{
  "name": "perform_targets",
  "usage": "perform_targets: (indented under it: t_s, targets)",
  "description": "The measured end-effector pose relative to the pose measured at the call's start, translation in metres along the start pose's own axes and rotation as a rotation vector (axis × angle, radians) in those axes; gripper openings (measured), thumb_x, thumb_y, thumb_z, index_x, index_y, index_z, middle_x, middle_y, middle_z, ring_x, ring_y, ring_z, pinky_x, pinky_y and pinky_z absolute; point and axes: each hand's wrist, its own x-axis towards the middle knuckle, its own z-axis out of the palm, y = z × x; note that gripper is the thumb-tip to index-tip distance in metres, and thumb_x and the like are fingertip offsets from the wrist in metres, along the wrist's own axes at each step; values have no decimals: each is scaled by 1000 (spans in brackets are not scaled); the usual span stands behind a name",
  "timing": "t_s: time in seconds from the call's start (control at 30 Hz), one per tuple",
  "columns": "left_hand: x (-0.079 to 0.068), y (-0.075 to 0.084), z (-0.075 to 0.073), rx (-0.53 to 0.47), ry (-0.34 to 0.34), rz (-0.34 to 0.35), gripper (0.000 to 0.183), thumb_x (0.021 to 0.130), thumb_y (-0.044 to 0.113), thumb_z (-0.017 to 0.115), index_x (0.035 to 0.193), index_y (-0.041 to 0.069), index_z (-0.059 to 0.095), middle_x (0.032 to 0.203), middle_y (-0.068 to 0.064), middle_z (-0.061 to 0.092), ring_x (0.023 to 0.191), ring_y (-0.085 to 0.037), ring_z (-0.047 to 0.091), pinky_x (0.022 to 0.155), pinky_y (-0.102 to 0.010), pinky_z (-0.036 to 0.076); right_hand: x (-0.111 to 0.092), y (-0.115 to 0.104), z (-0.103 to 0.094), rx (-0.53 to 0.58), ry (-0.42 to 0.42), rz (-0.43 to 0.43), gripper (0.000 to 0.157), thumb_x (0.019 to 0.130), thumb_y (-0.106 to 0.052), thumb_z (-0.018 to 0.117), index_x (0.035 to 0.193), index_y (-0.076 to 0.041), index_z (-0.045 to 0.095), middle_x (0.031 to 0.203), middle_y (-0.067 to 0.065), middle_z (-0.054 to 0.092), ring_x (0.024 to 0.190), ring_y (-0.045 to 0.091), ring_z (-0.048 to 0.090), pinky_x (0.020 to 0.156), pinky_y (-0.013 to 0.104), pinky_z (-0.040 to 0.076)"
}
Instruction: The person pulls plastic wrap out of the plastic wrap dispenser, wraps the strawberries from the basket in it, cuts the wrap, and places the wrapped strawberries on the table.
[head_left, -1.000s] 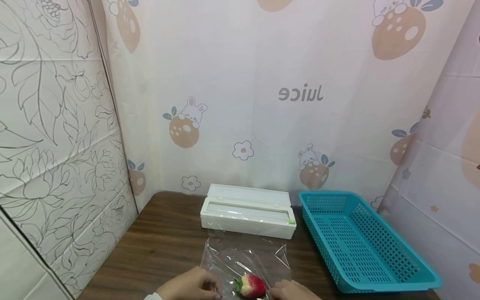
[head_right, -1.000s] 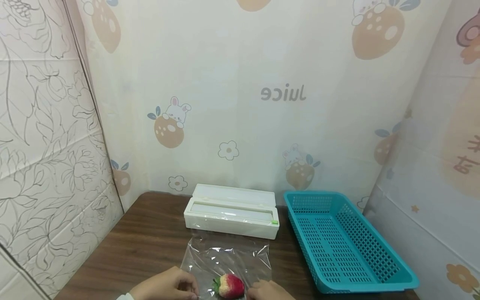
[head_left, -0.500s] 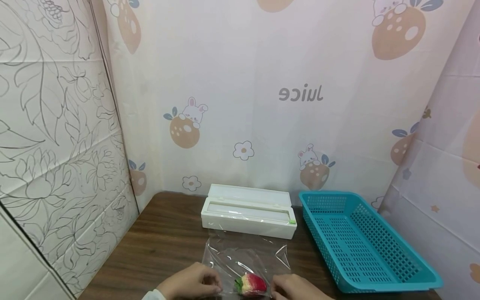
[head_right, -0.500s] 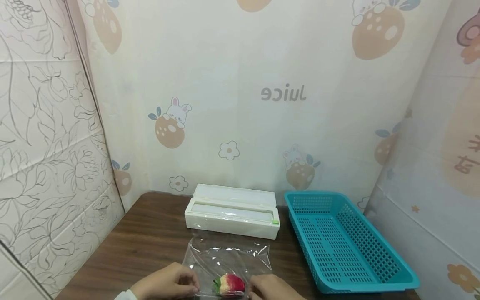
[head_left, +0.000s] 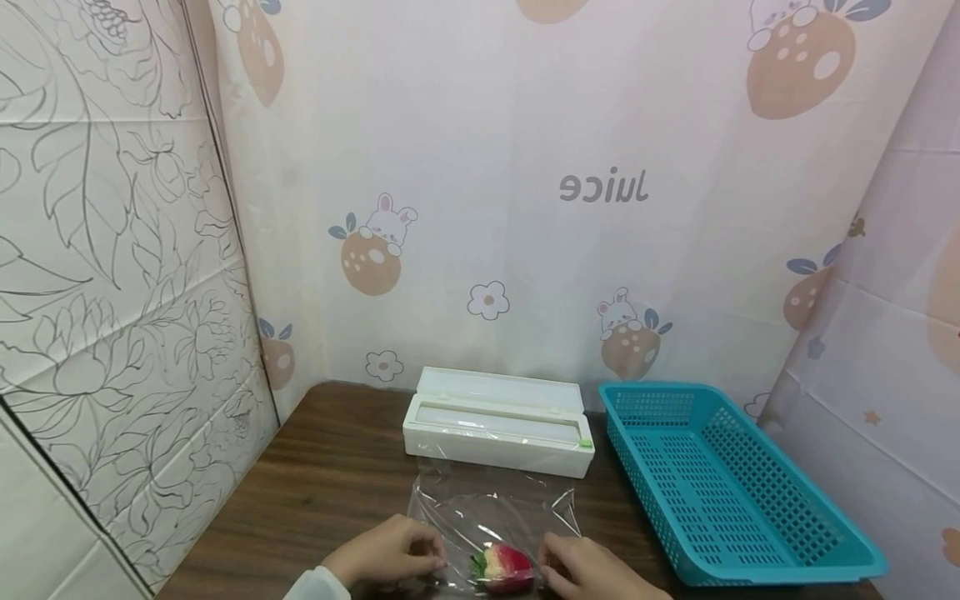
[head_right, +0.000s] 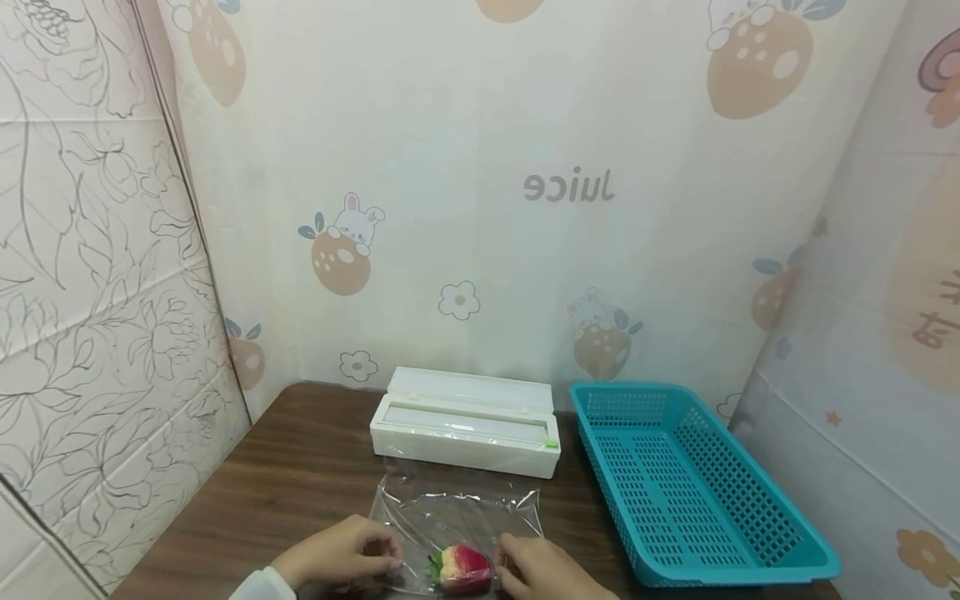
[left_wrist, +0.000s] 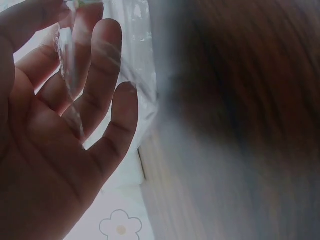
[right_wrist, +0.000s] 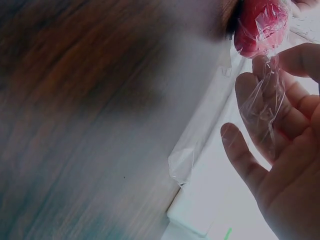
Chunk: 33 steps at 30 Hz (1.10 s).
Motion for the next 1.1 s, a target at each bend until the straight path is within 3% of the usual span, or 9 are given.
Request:
perform_targets:
  t_s: [0.13, 0.43, 0.6, 0.73, 0.9, 1.1]
  targets:
    - [2, -4, 2, 65, 21, 12, 7, 97, 20, 68, 92, 17, 72, 75, 22, 59, 64, 10, 50, 60, -15, 49, 2, 1, 2, -19, 20, -4, 7, 98, -22, 65, 92, -23, 60, 75, -19, 54, 66, -2, 50, 57, 20, 47]
    - [5, -12, 4, 94, 56, 8, 5, 96, 20, 69, 97, 15, 70, 76, 19, 59, 66, 8, 51, 60, -16, 48, 5, 3, 6, -73, 104, 30, 11, 95, -20, 65, 87, -25, 60, 74, -19, 51, 62, -2, 47, 53, 21, 43]
    - [10, -13, 4, 105, 57, -2, 32, 95, 17, 70, 123, 7, 59, 104, 1, 66, 89, -4, 62, 75, -24, 55, 7, 9, 10, -150, 177, -64, 15, 91, -16, 69, 85, -25, 58, 87, -16, 45, 74, -2, 45, 60, 21, 45]
    - [15, -9, 5, 138, 54, 18, 38, 94, 16, 69, 129, 6, 57, 121, -7, 62, 107, -14, 63, 89, -29, 53, 10, 7, 10, -108, 178, -119, 14, 90, -12, 69, 86, -22, 60, 100, -12, 56, 89, 1, 54, 72, 24, 53]
    - [22, -1, 2, 99, -1, 26, 30, 96, 14, 66, 125, 8, 61, 122, -3, 63, 108, -12, 63, 88, -28, 53, 13, 2, 9, -13, 113, -43, 10, 90, -15, 69, 87, -21, 61, 100, -11, 66, 91, 2, 60, 75, 28, 55]
    - [28, 10, 10, 247, 13, 28, 36, 97, 30, 63, 130, 15, 63, 125, 5, 62, 117, -11, 55, 95, -33, 50, 13, 3, 11, 23, 105, 43, 8, 93, -18, 67, 88, -20, 61, 92, -14, 66, 80, 0, 58, 67, 26, 54]
